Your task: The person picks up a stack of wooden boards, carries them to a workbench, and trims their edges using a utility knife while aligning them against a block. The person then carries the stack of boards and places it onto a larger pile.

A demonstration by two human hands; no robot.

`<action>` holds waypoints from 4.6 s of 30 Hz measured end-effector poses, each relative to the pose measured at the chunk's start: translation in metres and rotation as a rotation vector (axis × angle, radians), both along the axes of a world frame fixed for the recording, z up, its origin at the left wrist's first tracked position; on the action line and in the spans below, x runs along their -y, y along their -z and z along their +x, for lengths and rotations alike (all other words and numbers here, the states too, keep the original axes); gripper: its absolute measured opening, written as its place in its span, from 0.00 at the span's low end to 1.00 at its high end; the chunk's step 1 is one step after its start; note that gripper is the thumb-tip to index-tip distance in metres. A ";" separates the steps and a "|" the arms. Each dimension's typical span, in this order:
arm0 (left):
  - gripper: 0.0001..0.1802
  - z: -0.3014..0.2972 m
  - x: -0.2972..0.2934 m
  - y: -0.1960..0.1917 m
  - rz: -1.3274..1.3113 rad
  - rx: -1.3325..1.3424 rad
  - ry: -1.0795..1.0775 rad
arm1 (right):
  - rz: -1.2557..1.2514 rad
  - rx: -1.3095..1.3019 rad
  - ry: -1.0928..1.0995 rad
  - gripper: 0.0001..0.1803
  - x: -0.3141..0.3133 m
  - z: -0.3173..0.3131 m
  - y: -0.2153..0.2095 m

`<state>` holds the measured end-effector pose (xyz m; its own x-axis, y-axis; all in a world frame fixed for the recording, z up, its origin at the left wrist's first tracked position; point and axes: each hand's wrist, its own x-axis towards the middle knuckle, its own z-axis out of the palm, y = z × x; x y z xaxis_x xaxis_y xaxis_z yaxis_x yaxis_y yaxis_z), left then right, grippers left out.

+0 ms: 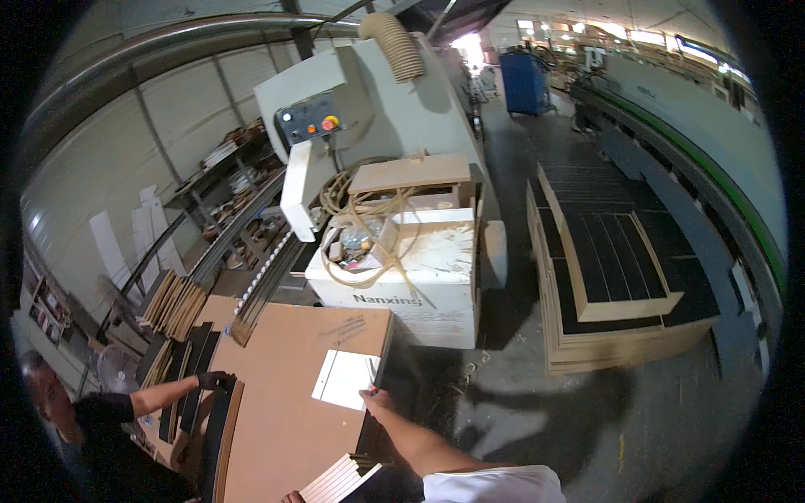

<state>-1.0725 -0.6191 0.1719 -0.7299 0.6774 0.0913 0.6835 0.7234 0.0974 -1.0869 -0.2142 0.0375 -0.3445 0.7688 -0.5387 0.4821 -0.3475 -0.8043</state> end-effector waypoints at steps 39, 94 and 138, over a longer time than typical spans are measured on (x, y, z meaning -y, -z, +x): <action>0.50 0.000 -0.015 -0.027 0.057 0.122 -0.058 | -0.295 -0.621 0.004 0.19 -0.011 0.289 -0.058; 0.51 -0.001 -0.046 -0.036 -0.030 0.318 -0.019 | -0.384 -0.295 -0.501 0.26 0.007 0.213 -0.112; 0.44 -0.004 -0.045 -0.029 0.034 0.253 0.028 | -0.377 -0.429 -0.254 0.19 0.004 0.191 -0.099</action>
